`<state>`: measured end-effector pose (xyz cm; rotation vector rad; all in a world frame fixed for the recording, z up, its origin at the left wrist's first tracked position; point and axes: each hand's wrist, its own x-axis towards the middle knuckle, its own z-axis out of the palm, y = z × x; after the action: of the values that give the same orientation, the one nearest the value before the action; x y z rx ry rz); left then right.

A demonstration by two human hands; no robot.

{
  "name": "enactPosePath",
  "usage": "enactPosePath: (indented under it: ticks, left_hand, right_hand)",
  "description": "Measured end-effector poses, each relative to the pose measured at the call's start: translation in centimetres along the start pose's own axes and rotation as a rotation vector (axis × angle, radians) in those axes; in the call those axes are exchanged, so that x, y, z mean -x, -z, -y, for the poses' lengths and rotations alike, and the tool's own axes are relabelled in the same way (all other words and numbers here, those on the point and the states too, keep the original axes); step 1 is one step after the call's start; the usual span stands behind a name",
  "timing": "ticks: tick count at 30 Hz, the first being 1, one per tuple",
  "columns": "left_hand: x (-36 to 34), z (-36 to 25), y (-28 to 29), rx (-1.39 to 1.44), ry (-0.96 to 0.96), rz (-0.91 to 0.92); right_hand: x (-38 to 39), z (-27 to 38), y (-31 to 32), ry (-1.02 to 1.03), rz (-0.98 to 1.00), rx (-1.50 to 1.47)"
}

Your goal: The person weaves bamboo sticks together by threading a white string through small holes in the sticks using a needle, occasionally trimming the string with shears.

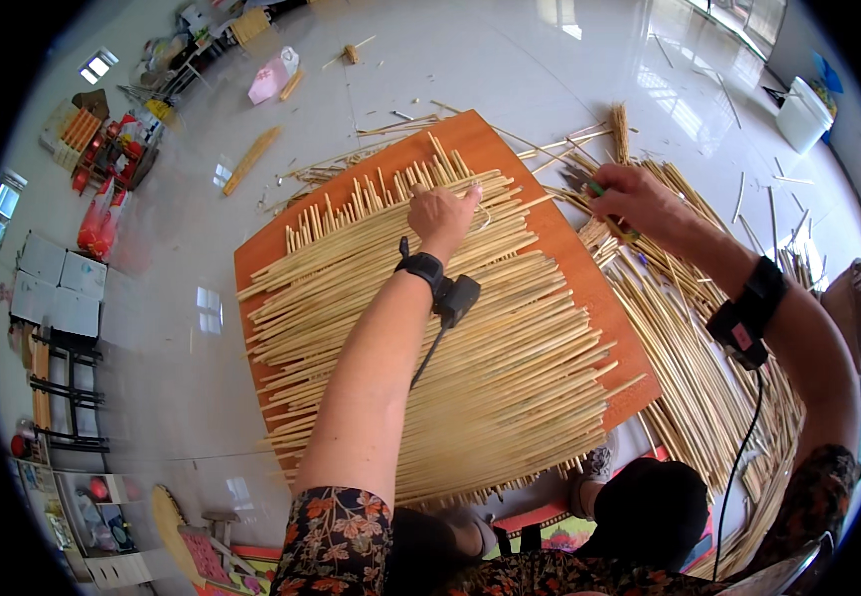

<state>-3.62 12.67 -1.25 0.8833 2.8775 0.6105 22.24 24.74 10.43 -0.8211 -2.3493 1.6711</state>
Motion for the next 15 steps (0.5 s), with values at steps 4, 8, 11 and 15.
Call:
enactPosePath:
  ticks: [4, 8, 11, 15]
  left_hand:
    - [-2.2, 1.6, -2.3, 0.051, 0.047, -0.027]
    - [-4.1, 4.2, -0.8, 0.572, 0.129, 0.203]
    - [-5.0, 5.2, 0.2, 1.342, 0.349, 0.459]
    - [-5.9, 9.2, 2.5, 1.439, 0.359, 0.553]
  right_hand:
    - [-1.7, -0.8, -4.1, -0.013, 0.132, -0.037]
    - [-1.7, -1.6, -6.4, -0.012, 0.215, 0.202]
    - [-2.0, -4.0, -6.5, -0.025, 0.159, 0.259]
    - [-3.6, -4.0, -7.4, -0.026, 0.158, 0.151]
